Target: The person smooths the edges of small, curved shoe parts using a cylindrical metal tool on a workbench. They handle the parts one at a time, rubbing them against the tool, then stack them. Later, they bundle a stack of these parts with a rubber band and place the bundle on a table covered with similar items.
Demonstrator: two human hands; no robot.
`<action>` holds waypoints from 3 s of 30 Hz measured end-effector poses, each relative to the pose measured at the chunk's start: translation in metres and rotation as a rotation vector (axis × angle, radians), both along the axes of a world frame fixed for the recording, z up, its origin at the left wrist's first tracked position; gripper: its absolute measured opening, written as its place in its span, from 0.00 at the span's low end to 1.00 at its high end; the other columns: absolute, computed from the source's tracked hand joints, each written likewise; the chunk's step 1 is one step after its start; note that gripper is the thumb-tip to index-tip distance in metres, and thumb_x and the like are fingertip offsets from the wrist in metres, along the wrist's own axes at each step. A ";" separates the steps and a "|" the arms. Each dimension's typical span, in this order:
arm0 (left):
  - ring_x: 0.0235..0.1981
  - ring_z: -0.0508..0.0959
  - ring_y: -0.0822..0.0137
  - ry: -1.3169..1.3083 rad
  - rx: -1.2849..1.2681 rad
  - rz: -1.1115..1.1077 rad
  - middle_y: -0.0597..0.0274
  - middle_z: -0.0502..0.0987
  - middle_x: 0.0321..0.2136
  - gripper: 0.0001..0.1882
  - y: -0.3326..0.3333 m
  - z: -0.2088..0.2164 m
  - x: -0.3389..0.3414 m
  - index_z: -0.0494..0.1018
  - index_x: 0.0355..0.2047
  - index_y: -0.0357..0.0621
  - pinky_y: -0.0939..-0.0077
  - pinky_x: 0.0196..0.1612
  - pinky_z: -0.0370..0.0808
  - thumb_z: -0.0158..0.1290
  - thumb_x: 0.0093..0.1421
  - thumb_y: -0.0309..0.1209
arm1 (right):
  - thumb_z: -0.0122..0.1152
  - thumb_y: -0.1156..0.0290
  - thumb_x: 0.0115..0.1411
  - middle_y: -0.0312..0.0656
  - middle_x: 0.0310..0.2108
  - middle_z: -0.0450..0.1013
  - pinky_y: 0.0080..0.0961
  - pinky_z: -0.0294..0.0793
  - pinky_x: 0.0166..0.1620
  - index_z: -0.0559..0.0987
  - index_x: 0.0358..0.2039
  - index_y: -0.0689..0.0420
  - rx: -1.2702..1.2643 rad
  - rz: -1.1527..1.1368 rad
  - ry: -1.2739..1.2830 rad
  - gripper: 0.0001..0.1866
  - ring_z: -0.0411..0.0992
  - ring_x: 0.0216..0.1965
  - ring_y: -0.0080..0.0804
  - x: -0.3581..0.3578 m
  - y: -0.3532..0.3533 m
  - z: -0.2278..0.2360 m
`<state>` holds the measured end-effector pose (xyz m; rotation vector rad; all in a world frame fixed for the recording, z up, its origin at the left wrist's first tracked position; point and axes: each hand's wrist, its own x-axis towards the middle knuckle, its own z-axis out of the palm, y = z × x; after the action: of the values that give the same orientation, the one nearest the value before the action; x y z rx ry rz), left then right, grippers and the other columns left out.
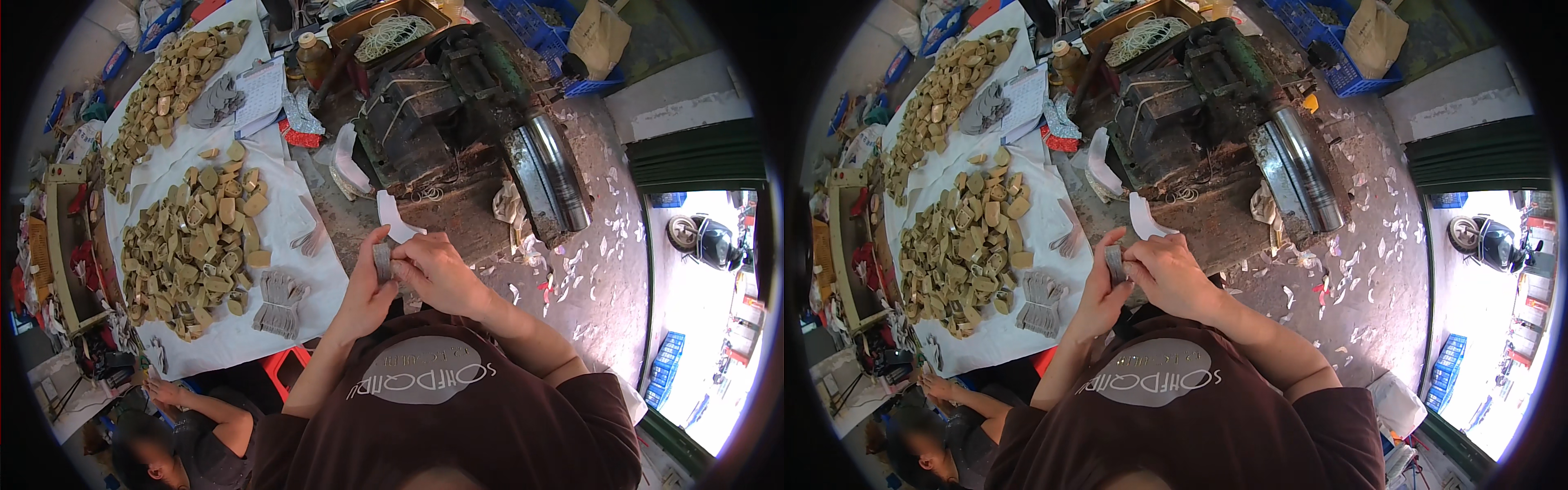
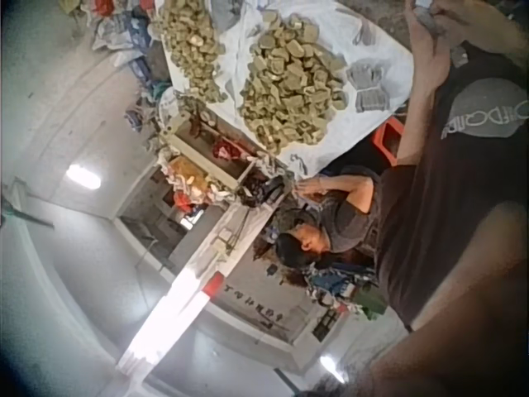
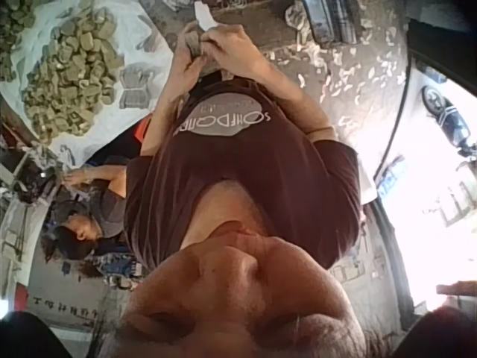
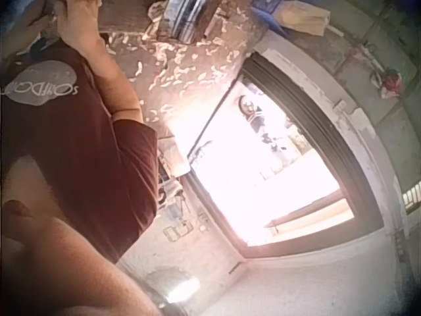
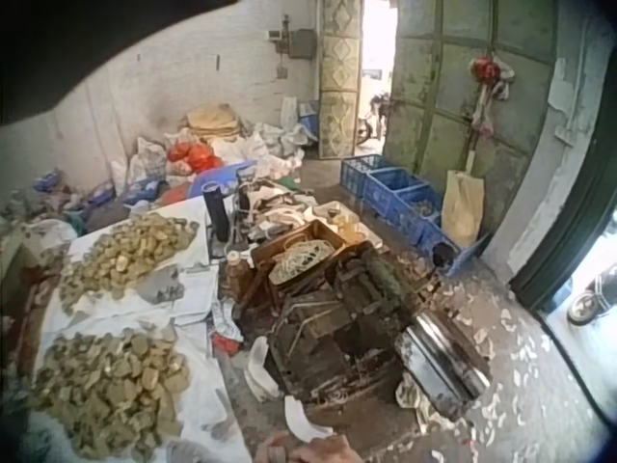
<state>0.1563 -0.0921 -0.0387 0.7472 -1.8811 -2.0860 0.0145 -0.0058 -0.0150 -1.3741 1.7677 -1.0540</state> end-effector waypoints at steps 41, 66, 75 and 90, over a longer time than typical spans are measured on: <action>0.27 0.70 0.67 0.446 0.730 0.428 0.62 0.70 0.28 0.22 -0.059 -0.015 0.012 0.63 0.51 0.41 0.66 0.38 0.70 0.46 0.62 0.41 | 0.52 0.68 0.54 0.46 0.37 0.73 0.55 0.52 0.54 0.72 0.40 0.53 0.973 0.218 0.362 0.12 0.70 0.44 0.46 -0.046 0.209 -0.135; 0.52 0.60 0.50 -0.901 -0.922 0.427 0.51 0.62 0.48 0.31 -0.072 -0.146 0.044 0.62 0.53 0.48 0.50 0.51 0.55 0.59 0.48 0.35 | 0.53 0.60 0.55 0.49 0.44 0.64 0.46 0.58 0.49 0.73 0.42 0.53 0.377 -0.285 0.363 0.16 0.59 0.49 0.48 -0.002 -0.015 -0.136; 0.48 0.65 0.55 -0.753 -1.115 0.309 0.60 0.70 0.42 0.17 -0.084 -0.145 0.062 0.70 0.42 0.45 0.56 0.49 0.58 0.55 0.49 0.28 | 0.59 0.61 0.52 0.46 0.45 0.63 0.44 0.58 0.47 0.73 0.45 0.54 0.216 -0.342 0.448 0.20 0.60 0.48 0.45 -0.014 -0.007 -0.119; 0.45 0.71 0.53 -0.179 -0.835 -0.227 0.56 0.72 0.38 0.16 -0.044 0.017 0.034 0.70 0.40 0.41 0.63 0.46 0.66 0.54 0.47 0.21 | 0.69 0.63 0.39 0.37 0.36 0.69 0.42 0.57 0.52 0.74 0.35 0.56 -0.176 0.285 0.568 0.22 0.66 0.45 0.34 -0.001 -0.022 -0.017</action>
<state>0.1899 -0.1357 -0.0221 0.5240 -2.7214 -1.1261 0.0140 -0.0282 -0.0323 -2.1222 1.8034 -0.7166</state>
